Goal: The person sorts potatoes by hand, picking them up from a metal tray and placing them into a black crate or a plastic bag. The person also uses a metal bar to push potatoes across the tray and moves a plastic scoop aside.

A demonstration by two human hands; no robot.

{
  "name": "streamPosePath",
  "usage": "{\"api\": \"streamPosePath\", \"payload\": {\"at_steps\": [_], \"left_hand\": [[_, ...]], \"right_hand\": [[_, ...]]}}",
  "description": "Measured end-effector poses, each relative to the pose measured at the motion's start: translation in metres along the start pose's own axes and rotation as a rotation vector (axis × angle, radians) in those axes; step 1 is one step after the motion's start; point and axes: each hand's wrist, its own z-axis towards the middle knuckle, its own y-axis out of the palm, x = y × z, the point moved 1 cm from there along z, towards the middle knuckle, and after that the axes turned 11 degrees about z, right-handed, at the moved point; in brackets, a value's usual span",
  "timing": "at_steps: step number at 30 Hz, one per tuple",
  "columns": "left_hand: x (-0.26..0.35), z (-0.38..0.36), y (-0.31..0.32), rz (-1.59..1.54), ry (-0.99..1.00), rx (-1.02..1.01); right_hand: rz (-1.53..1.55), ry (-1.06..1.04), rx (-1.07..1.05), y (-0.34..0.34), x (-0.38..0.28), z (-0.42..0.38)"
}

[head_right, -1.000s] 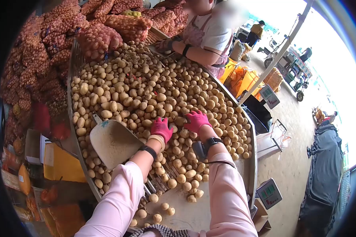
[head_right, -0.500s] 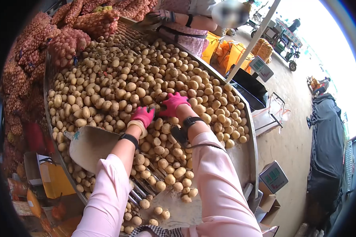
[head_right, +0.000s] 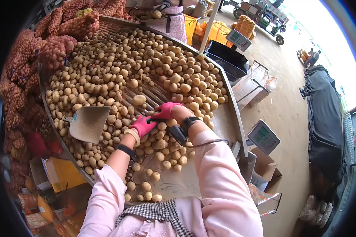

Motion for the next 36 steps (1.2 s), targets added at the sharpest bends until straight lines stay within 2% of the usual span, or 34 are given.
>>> {"api": "streamPosePath", "payload": {"at_steps": [3, 5, 6, 7, 9, 11, 13, 14, 16, 17, 19, 23, 25, 26, 27, 28, 30, 32, 33, 35, 36], "left_hand": [[0.025, -0.076, 0.011, 0.114, 0.081, 0.013], [0.049, -0.132, 0.021, 0.299, 0.172, 0.198], [0.050, -0.156, 0.033, 0.248, 0.225, 0.309], [0.052, -0.179, 0.044, 0.193, 0.213, 0.296], [0.050, -0.220, 0.066, 0.217, 0.222, 0.304], [0.046, -0.258, 0.087, 0.160, 0.208, 0.284], [0.050, -0.286, 0.101, 0.104, 0.196, 0.277], [0.052, -0.297, 0.106, 0.163, 0.209, 0.308], [0.061, -0.308, 0.112, 0.232, 0.208, 0.352], [0.069, -0.309, 0.116, 0.238, 0.205, 0.352], [0.087, -0.303, 0.118, 0.335, 0.272, 0.459], [0.117, -0.275, 0.127, 0.358, 0.371, 0.432], [0.126, -0.266, 0.129, 0.395, 0.312, 0.435], [0.125, -0.262, 0.131, 0.438, 0.281, 0.378], [0.124, -0.260, 0.134, 0.481, 0.249, 0.321], [0.122, -0.261, 0.136, 0.521, 0.242, 0.383], [0.121, -0.265, 0.136, 0.456, 0.179, 0.315], [0.115, -0.267, 0.137, 0.385, 0.115, 0.253], [0.109, -0.268, 0.140, 0.326, 0.135, 0.304], [0.098, -0.271, 0.142, 0.207, 0.165, 0.413], [0.103, -0.276, 0.131, 0.113, 0.137, 0.414]], "right_hand": [[0.124, -0.088, 0.078, 0.044, 0.011, -0.069], [0.208, -0.386, 0.441, 0.085, 0.022, -0.128], [0.303, -0.442, 0.576, 0.096, 0.025, -0.162], [0.395, -0.496, 0.712, 0.105, 0.030, -0.196], [0.365, -0.292, 1.031, 0.143, 0.081, -0.241], [0.125, 0.122, 1.186, 0.177, 0.138, -0.286], [0.047, 0.609, 1.070, 0.206, 0.169, -0.317], [0.053, 0.612, 1.073, 0.221, 0.182, -0.323], [0.506, 0.442, 1.174, 0.252, 0.206, -0.323], [0.518, 0.430, 1.188, 0.265, 0.211, -0.318], [0.513, 0.407, 1.217, 0.274, 0.210, -0.310], [0.465, 0.430, 1.231, 0.268, 0.199, -0.307], [0.136, 0.479, 1.203, 0.249, 0.182, -0.311], [0.135, 0.464, 1.200, 0.238, 0.172, -0.309], [0.221, 0.216, 1.221, 0.222, 0.155, -0.303], [0.307, -0.033, 1.226, 0.208, 0.135, -0.296], [0.435, -0.264, 0.995, 0.189, 0.096, -0.266], [0.460, -0.371, 0.797, 0.176, 0.068, -0.224], [0.346, -0.295, 0.800, 0.175, 0.058, -0.198], [0.178, -0.044, 0.591, 0.157, 0.030, -0.165], [0.122, 0.039, 0.574, 0.150, 0.021, -0.155]]}}
